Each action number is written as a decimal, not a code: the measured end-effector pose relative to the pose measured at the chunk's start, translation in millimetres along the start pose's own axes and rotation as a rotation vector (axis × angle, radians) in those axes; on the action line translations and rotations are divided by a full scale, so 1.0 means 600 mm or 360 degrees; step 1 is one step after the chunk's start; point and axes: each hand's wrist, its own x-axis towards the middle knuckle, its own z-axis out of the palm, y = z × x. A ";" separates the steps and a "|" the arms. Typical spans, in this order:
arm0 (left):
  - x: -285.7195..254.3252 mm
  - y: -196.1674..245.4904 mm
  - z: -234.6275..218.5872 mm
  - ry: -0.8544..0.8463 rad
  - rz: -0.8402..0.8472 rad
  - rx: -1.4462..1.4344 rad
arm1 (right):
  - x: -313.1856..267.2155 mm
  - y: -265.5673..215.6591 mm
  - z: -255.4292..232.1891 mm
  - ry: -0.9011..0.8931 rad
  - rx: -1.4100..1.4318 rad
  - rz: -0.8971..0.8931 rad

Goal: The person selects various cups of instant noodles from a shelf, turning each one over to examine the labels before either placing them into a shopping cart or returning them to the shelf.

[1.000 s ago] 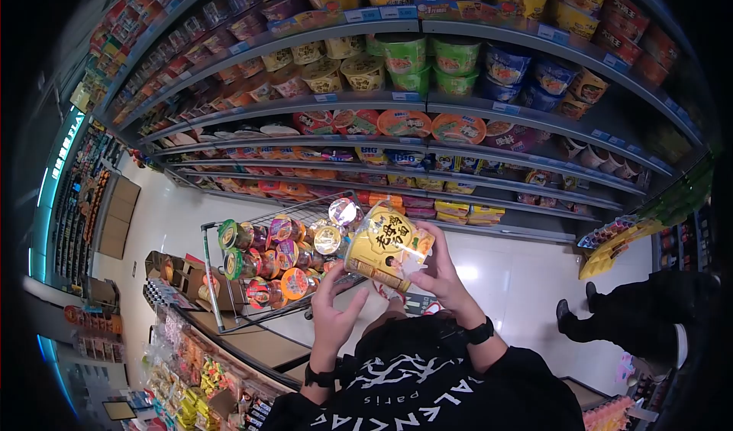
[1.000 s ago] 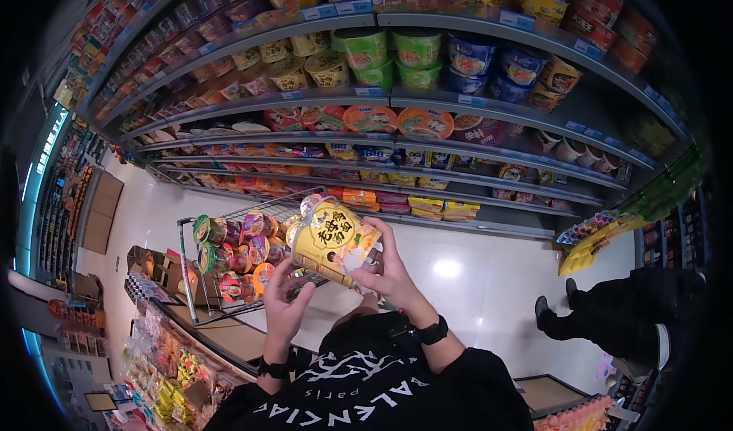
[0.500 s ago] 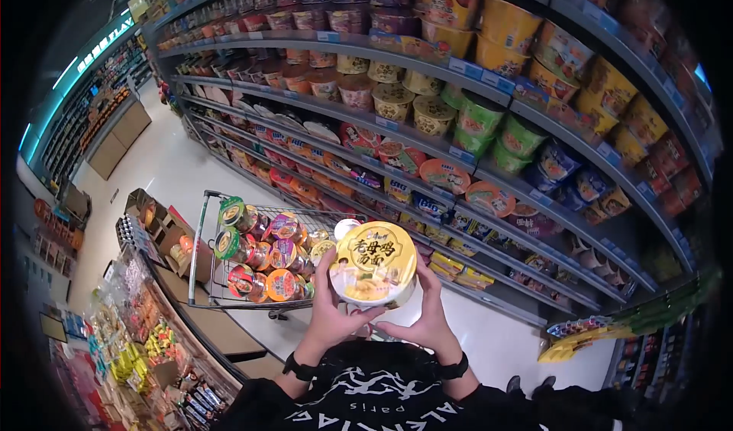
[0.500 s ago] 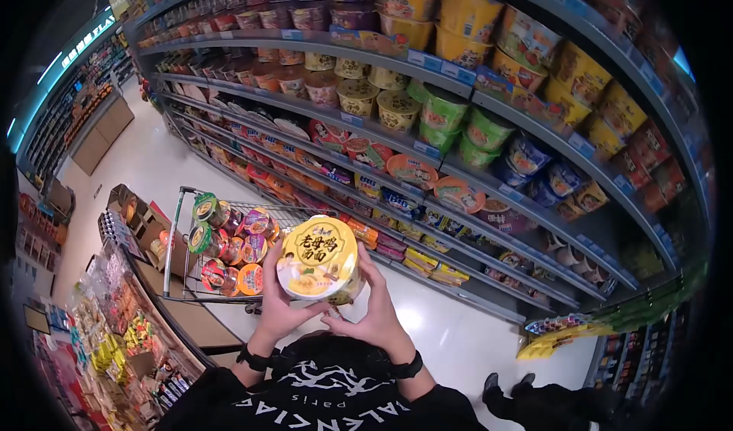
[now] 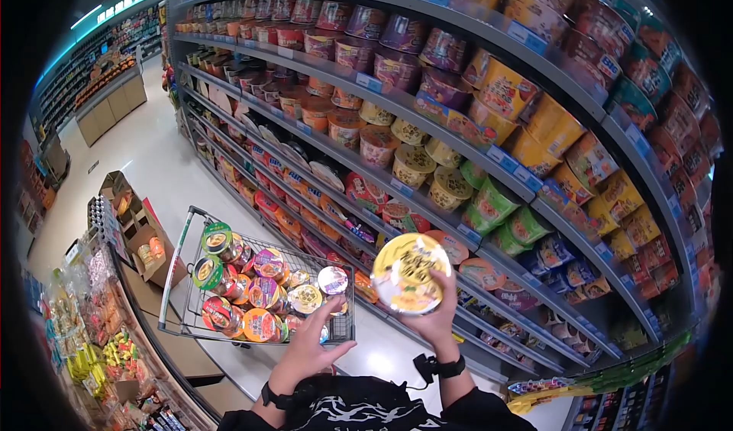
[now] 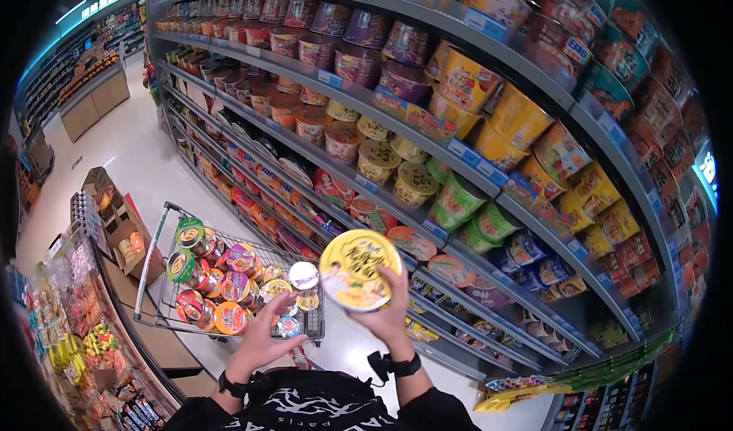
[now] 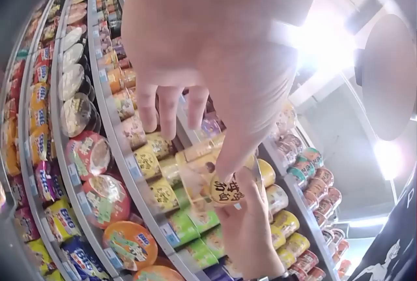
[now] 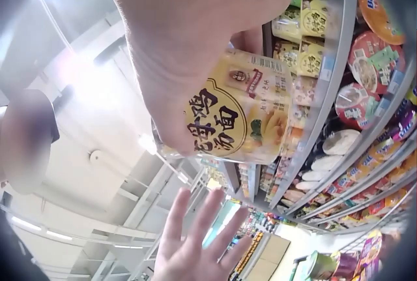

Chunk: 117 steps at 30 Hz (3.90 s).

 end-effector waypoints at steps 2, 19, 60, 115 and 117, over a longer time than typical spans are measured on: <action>0.005 -0.011 -0.029 -0.0001 -0.0227 0.0070 | 0.060 0.043 0.000 0.0110 -0.0031 0.0105; -0.069 -0.241 -0.201 0.0352 -0.0882 0.0052 | 0.303 0.206 0.090 0.0486 -0.0826 -0.0107; 0.101 -0.776 0.182 -0.0048 -0.1862 0.1478 | 0.063 0.363 0.102 -0.1088 -0.0557 0.0536; -0.027 -0.050 0.150 -0.0110 -0.0131 -0.0282 | -0.240 0.018 -0.029 -0.0485 0.1541 0.1487; -0.051 -0.040 0.155 -0.0127 -0.0187 -0.0188 | -0.251 0.001 -0.051 -0.0437 0.1479 0.1521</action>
